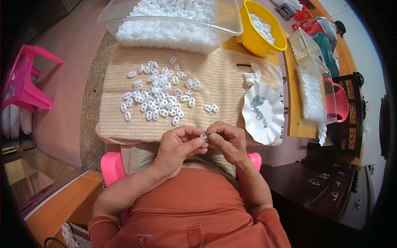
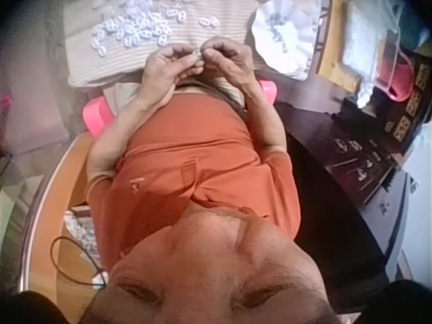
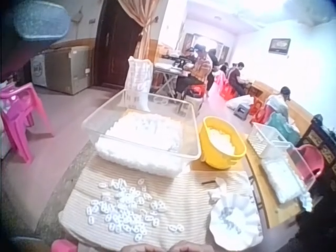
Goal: Assembling small white plastic components by inserting metal pins into them at a manual workstation.
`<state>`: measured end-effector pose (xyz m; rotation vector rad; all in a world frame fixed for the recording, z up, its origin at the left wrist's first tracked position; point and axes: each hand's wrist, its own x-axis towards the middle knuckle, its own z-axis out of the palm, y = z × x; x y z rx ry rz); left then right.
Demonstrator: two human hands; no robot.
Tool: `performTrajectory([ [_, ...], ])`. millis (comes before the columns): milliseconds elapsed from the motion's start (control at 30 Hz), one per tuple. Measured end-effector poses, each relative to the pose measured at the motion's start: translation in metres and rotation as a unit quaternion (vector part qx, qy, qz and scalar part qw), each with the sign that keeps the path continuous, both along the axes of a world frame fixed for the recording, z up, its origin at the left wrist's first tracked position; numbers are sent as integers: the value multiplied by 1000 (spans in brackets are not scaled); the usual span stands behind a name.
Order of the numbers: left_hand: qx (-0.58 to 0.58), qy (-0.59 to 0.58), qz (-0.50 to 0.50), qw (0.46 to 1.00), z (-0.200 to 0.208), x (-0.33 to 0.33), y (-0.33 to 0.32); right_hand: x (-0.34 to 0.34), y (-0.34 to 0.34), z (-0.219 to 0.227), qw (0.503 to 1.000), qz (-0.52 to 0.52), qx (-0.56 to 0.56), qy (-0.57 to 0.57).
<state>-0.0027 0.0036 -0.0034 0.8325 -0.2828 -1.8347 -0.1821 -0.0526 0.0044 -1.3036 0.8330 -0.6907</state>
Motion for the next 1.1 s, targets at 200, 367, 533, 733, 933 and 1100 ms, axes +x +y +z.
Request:
performTrajectory([
  [200,-2,8,1,1000,-2,-1,1,2,1,1,1000,-19,15,-15],
  [367,2,7,-1,1000,-1,-1,1,-1,0,-3,1000,1,-31,5],
  [533,2,4,-3,1000,-2,-1,1,-2,0,-1,1000,7,-5,17],
  [733,2,0,0,1000,-1,-1,2,-1,0,3,999,8,0,44],
  [933,-36,-41,20,998,0,-5,5,0,3,5,998,11,22,53],
  [1100,-66,-71,32,995,-2,-6,7,3,3,7,1000,9,29,4],
])
